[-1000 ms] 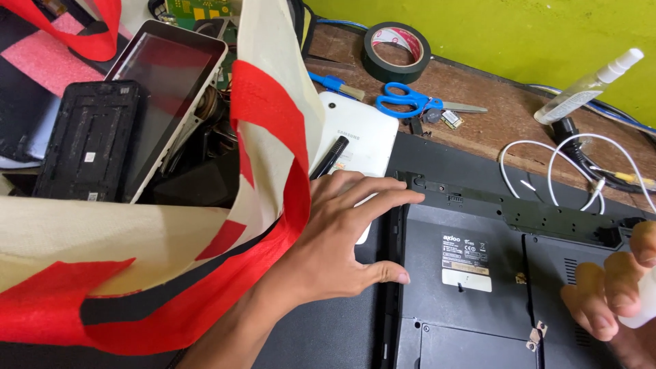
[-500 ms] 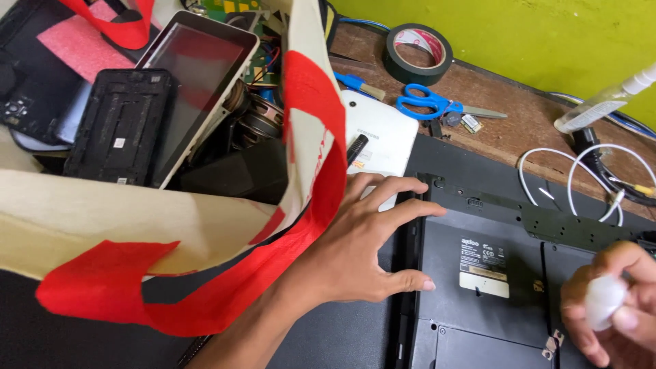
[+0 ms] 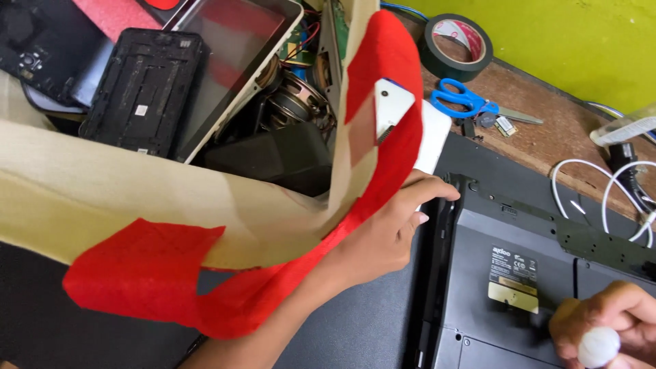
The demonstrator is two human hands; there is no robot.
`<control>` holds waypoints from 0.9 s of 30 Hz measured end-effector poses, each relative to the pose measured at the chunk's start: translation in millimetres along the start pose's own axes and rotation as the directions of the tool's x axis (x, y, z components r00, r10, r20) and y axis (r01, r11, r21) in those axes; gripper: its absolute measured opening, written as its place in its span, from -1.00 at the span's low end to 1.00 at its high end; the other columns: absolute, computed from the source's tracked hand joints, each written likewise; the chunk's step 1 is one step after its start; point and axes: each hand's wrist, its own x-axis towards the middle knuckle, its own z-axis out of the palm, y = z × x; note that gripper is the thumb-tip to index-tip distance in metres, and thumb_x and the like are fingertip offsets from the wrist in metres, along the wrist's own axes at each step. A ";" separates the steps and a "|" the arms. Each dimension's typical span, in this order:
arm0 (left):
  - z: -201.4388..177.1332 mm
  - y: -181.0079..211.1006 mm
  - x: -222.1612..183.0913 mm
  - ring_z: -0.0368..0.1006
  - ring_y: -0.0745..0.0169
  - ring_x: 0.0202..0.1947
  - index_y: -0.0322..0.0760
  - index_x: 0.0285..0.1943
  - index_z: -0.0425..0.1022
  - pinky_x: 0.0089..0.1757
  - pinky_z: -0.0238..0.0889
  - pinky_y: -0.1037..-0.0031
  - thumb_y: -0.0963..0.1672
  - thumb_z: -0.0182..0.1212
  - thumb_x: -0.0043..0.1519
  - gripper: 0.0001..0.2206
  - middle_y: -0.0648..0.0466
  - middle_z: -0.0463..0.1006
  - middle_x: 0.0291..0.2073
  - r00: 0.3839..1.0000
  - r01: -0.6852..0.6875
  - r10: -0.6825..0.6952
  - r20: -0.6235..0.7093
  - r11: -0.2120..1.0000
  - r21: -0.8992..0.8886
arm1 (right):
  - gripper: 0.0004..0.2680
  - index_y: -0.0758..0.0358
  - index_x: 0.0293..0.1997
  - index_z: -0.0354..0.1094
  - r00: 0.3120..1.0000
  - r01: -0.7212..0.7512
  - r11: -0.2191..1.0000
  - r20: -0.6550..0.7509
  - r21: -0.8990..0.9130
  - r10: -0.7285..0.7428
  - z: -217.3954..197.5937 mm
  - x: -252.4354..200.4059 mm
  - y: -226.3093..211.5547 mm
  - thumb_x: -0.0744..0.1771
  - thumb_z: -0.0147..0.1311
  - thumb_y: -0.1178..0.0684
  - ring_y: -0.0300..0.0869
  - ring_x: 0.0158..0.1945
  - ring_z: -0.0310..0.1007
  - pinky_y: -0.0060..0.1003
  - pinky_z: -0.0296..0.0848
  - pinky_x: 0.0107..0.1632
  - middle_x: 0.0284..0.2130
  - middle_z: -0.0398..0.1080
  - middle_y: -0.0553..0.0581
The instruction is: Repairing a laptop by unscrewing the bottom panel and applying adhesive or cleaner to the casing seams.
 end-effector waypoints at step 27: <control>5.2 -9.1 -11.5 0.37 -0.05 0.23 -0.10 0.36 0.27 -0.12 0.44 0.20 0.09 0.33 -0.01 -0.28 -0.06 0.18 0.24 0.987 -0.051 0.017 0.159 0.976 0.212 | -0.69 0.52 -0.09 0.70 0.785 -0.588 0.760 -0.421 -0.277 0.454 -1.6 -40.0 23.8 0.11 0.37 0.37 0.00 -0.46 0.72 -0.25 0.58 -0.27 -0.34 0.86 0.37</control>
